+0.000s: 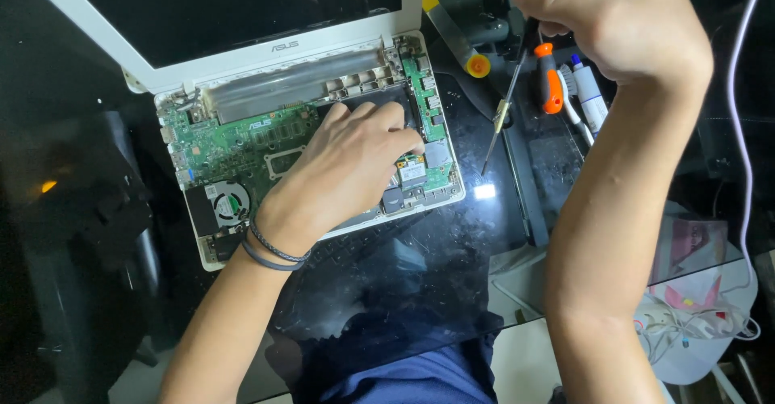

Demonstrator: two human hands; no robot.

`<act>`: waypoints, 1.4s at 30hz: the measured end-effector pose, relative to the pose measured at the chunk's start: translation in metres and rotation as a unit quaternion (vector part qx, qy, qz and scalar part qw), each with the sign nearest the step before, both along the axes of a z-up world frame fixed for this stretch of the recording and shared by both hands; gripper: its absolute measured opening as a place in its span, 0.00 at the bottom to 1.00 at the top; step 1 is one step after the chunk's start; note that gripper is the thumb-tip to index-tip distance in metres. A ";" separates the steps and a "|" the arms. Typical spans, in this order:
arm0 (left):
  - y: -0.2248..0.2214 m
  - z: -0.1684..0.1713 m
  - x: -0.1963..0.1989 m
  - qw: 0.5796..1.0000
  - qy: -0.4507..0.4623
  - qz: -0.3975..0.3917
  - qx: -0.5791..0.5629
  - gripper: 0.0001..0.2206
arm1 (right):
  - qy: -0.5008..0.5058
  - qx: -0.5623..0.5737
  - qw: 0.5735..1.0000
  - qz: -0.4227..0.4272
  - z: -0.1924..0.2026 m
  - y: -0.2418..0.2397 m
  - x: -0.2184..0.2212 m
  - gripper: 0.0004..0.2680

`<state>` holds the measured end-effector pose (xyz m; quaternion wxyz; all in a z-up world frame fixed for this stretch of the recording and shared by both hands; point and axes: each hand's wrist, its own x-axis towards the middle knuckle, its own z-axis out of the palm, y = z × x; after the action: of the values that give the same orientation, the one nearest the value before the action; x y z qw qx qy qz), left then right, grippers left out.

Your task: Disassembling and repairing internal components of a laptop using a screwdriver and manual manipulation of connectors.

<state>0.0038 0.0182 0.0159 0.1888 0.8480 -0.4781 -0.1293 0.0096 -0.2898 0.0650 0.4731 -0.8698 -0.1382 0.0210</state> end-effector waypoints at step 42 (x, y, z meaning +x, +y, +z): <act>0.007 0.010 0.020 0.955 0.273 0.017 -0.120 0.02 | 0.034 -0.027 0.998 0.035 0.017 0.025 0.005 0.10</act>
<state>0.0241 0.0251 0.0262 0.4143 0.7599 -0.4056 -0.2940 0.0150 -0.2650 0.0823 0.4533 -0.8755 -0.1516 0.0711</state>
